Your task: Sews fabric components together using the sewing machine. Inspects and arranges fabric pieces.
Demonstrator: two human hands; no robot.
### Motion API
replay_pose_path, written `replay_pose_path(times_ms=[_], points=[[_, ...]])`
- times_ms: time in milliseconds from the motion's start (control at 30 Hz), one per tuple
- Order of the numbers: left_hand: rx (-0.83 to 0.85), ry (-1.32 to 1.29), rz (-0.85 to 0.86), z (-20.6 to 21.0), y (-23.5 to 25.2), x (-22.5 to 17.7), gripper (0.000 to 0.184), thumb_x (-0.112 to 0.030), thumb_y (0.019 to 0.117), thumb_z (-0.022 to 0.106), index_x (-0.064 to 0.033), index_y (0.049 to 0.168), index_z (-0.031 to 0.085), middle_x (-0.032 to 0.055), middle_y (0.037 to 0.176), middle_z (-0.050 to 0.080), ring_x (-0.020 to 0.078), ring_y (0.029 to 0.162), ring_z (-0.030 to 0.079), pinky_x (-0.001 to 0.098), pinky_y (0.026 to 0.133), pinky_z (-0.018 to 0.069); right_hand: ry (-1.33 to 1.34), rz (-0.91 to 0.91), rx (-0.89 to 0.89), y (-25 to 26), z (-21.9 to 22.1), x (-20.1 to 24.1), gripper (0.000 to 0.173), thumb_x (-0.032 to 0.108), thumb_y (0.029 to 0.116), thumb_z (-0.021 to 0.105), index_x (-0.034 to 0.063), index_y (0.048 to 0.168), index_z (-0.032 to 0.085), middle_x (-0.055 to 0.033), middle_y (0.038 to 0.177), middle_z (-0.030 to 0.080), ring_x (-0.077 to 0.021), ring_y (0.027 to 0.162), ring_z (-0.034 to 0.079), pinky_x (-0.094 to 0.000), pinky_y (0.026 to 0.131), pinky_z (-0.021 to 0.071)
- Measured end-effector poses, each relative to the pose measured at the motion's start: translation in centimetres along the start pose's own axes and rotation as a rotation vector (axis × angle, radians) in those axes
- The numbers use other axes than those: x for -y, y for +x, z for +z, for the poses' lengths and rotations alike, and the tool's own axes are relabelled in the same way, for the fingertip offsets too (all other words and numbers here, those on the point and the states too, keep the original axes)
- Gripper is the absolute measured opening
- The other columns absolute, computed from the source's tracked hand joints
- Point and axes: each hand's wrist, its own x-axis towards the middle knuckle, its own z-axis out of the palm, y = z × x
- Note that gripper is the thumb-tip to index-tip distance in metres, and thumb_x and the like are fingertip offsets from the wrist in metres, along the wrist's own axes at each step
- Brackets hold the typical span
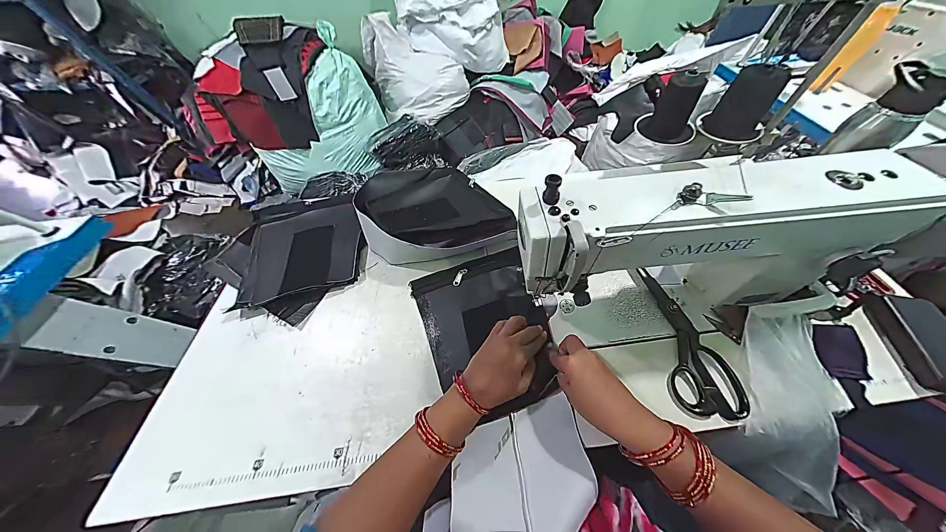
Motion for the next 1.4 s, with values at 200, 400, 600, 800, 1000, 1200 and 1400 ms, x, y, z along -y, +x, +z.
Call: replay_pose_path(times_ms=[200,400,600,800,1000,1200,1400], points=[[0.024,0.004,-0.044,0.1,0.2,-0.2,0.036,-0.005,0.0858,0.054,0.0018,0.114,0.075,0.0161,0.120,0.074,0.0394,0.121,0.066,0.0516,0.105,0.0502,-0.008,-0.003,0.000,0.3,0.0,-0.1,0.029,-0.003,0.0988,0.050,-0.0086,0.122,0.067,-0.0273,0.123,0.059,-0.0350,0.106,0.065,-0.0399,0.092,0.0536],[0.038,-0.068,-0.082,0.0,1.3,1.7,0.034,-0.002,0.0889,0.053,0.0041,0.116,0.073,0.0193,0.122,0.072,0.0394,0.123,0.065,0.0500,0.110,0.0470,0.053,-0.056,-0.133,2.1,0.0,-0.6,0.030,-0.005,0.0979,0.050,-0.0097,0.123,0.066,-0.0283,0.118,0.060,-0.0365,0.105,0.064,-0.0402,0.093,0.0533],[0.046,-0.091,-0.097,-0.4,2.4,3.3,0.032,-0.001,0.0897,0.054,0.0047,0.115,0.073,0.0210,0.121,0.071,0.0385,0.122,0.065,0.0490,0.109,0.0480,0.041,-0.001,-0.009,3.7,-1.8,0.2,0.035,-0.004,0.1003,0.048,-0.0094,0.133,0.060,-0.0294,0.133,0.056,-0.0379,0.123,0.058,-0.0427,0.106,0.0468],[0.051,-0.127,-0.243,-0.4,2.4,1.6,0.031,0.001,0.0935,0.052,0.0054,0.116,0.072,0.0236,0.128,0.068,0.0407,0.129,0.061,0.0527,0.115,0.0417,0.149,-0.028,-0.120,3.6,-1.4,-0.6,0.038,-0.003,0.1006,0.046,-0.0065,0.136,0.061,-0.0299,0.132,0.058,-0.0377,0.123,0.058,-0.0421,0.107,0.0452],[0.135,-0.205,-0.517,-1.0,0.7,-4.3,0.040,-0.015,0.0963,0.060,0.0035,0.131,0.067,0.0222,0.145,0.058,0.0377,0.145,0.046,0.0504,0.124,0.0281,0.247,-0.012,-0.375,1.3,1.8,-2.6,0.042,0.003,0.0973,0.054,0.0004,0.138,0.063,-0.0196,0.106,0.067,-0.0287,0.089,0.066,-0.0412,0.082,0.0546],[0.109,-0.067,-0.464,-0.1,0.2,-4.6,0.036,-0.010,0.1002,0.057,0.0036,0.132,0.066,0.0236,0.141,0.061,0.0397,0.138,0.054,0.0503,0.119,0.0367,0.285,0.077,-0.325,0.0,1.0,-2.5,0.039,0.003,0.0981,0.054,0.0011,0.135,0.065,-0.0188,0.105,0.067,-0.0253,0.087,0.065,-0.0377,0.082,0.0532],[0.167,0.238,-0.287,0.4,0.3,-5.2,0.033,0.001,0.0968,0.055,0.0096,0.127,0.066,0.0264,0.131,0.066,0.0454,0.127,0.061,0.0555,0.107,0.0492,0.261,0.054,-0.279,-0.9,1.2,-2.6,0.036,0.002,0.0985,0.054,-0.0016,0.131,0.067,-0.0223,0.107,0.066,-0.0273,0.090,0.065,-0.0365,0.085,0.0530]])
